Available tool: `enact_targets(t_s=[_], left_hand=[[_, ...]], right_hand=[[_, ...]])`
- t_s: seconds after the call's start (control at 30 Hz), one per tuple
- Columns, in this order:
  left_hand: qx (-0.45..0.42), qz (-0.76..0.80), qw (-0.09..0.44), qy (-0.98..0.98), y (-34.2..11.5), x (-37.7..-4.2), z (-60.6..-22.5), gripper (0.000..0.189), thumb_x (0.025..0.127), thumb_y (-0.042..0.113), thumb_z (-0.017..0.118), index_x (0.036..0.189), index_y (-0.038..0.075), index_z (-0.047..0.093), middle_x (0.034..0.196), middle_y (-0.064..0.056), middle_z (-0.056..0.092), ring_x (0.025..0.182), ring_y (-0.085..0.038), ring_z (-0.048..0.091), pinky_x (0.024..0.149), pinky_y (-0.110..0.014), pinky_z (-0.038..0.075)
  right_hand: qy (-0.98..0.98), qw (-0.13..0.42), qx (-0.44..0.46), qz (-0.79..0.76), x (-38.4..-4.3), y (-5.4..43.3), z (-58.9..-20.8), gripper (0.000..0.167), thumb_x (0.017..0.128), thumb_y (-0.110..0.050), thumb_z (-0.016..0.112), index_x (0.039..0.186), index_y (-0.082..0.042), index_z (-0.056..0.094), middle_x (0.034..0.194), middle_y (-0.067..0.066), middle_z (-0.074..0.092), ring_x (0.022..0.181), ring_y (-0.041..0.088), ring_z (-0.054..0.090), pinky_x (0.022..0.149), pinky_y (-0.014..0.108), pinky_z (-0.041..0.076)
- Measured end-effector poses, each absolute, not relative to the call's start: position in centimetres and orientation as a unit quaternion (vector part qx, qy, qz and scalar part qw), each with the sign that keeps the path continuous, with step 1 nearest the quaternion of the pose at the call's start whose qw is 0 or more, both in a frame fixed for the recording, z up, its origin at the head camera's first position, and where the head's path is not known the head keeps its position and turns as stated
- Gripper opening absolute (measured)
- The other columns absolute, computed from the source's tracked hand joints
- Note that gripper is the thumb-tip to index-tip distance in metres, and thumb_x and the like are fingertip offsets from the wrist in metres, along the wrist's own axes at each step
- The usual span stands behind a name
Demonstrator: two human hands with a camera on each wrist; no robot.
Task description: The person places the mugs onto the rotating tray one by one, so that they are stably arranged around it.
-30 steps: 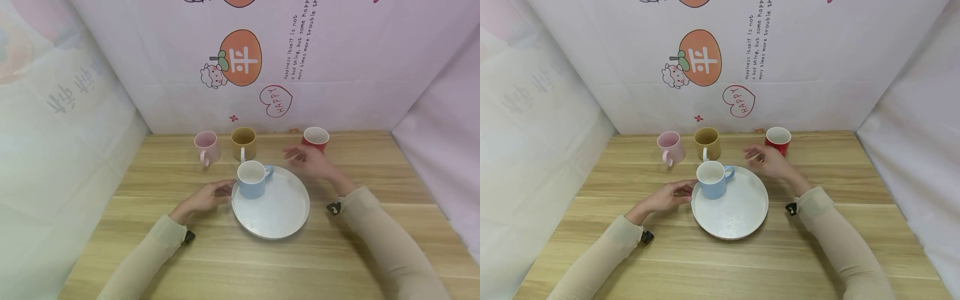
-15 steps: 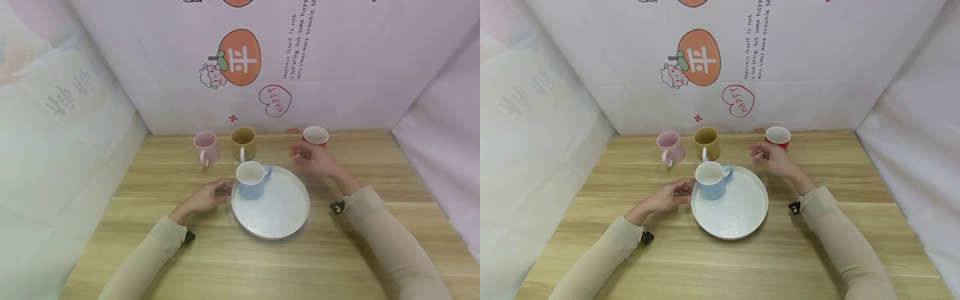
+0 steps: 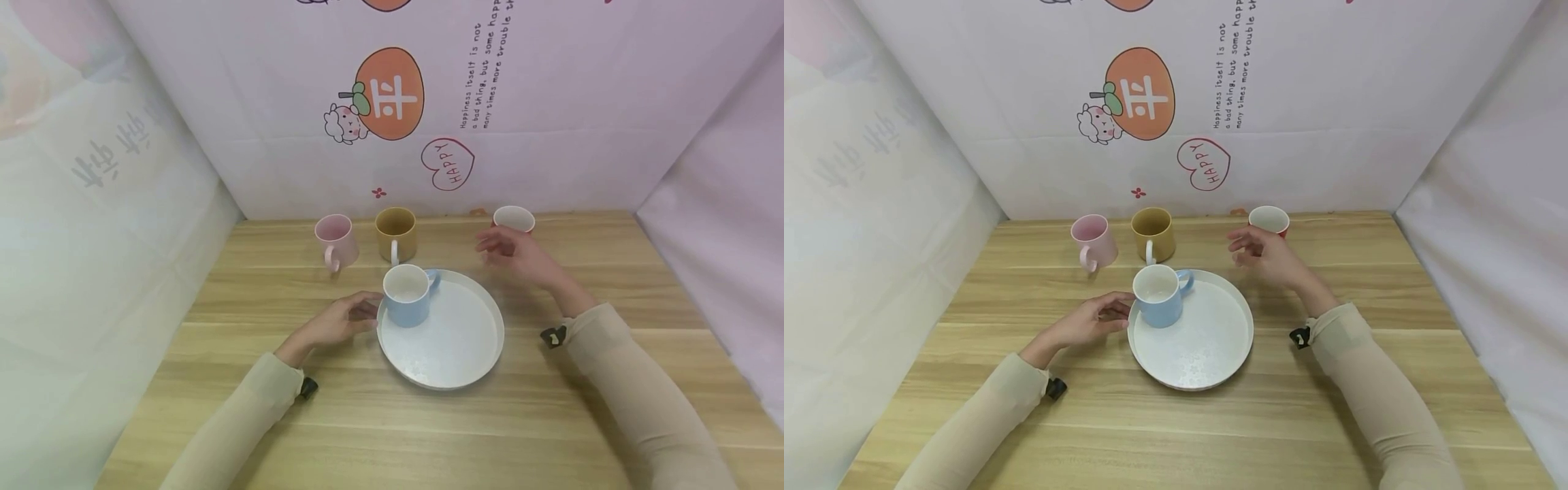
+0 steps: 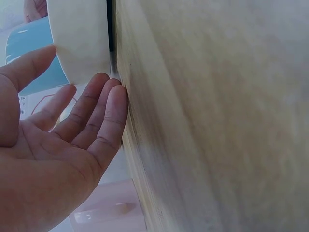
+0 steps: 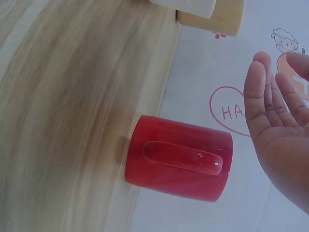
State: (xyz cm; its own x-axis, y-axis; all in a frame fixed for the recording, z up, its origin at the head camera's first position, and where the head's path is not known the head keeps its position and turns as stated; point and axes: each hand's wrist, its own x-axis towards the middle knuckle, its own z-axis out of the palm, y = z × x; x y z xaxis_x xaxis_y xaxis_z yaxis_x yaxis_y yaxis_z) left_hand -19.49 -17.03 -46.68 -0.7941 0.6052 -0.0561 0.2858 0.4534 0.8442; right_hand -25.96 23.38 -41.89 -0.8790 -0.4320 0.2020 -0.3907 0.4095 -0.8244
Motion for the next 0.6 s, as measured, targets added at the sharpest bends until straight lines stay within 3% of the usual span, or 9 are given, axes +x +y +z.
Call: enact_targets(t_s=[0.23, 0.37, 0.47, 0.6], left_hand=[[0.263, 0.432, 0.181, 0.844, -16.91, -19.45, -46.63, 0.06, 0.096, 0.018, 0.068, 0.151, 0.017, 0.044, 0.126, -0.012, 0.067, 0.118, -0.026, 0.064, 0.107, -0.044, 0.051], [0.267, 0.429, 0.178, 0.844, -16.91, -19.39, -46.61, 0.059, 0.096, 0.018, 0.068, 0.15, 0.017, 0.045, 0.126, -0.011, 0.067, 0.118, -0.026, 0.064, 0.107, -0.045, 0.05], [0.267, 0.433, 0.177, 0.843, -16.95, -19.4, -46.64, 0.056, 0.096, 0.017, 0.068, 0.148, 0.015, 0.047, 0.126, -0.012, 0.067, 0.118, -0.027, 0.064, 0.107, -0.045, 0.05], [0.258, 0.441, 0.182, 0.84, -16.96, -19.42, -46.6, 0.054, 0.096, 0.015, 0.068, 0.146, 0.014, 0.047, 0.126, -0.013, 0.066, 0.119, -0.028, 0.063, 0.106, -0.043, 0.051]], right_hand=[[0.836, 0.033, -0.217, -0.502, -25.9, 23.85, -41.99, 0.039, 0.094, -0.001, 0.064, 0.132, 0.001, 0.056, 0.117, 0.027, 0.067, 0.095, 0.018, 0.071, 0.077, 0.037, 0.063], [0.838, 0.039, -0.204, -0.505, -25.6, 24.02, -41.75, 0.04, 0.095, -0.001, 0.063, 0.134, 0.002, 0.055, 0.116, 0.021, 0.067, 0.094, 0.014, 0.07, 0.076, 0.032, 0.063], [0.836, 0.041, -0.197, -0.51, -25.35, 24.15, -41.5, 0.041, 0.094, -0.002, 0.064, 0.134, 0.003, 0.054, 0.118, 0.024, 0.066, 0.095, 0.011, 0.069, 0.075, 0.028, 0.062], [0.838, 0.039, -0.196, -0.508, -25.23, 24.38, -41.37, 0.042, 0.095, -0.006, 0.066, 0.134, 0.002, 0.055, 0.121, 0.029, 0.064, 0.096, 0.007, 0.068, 0.078, 0.033, 0.063]])
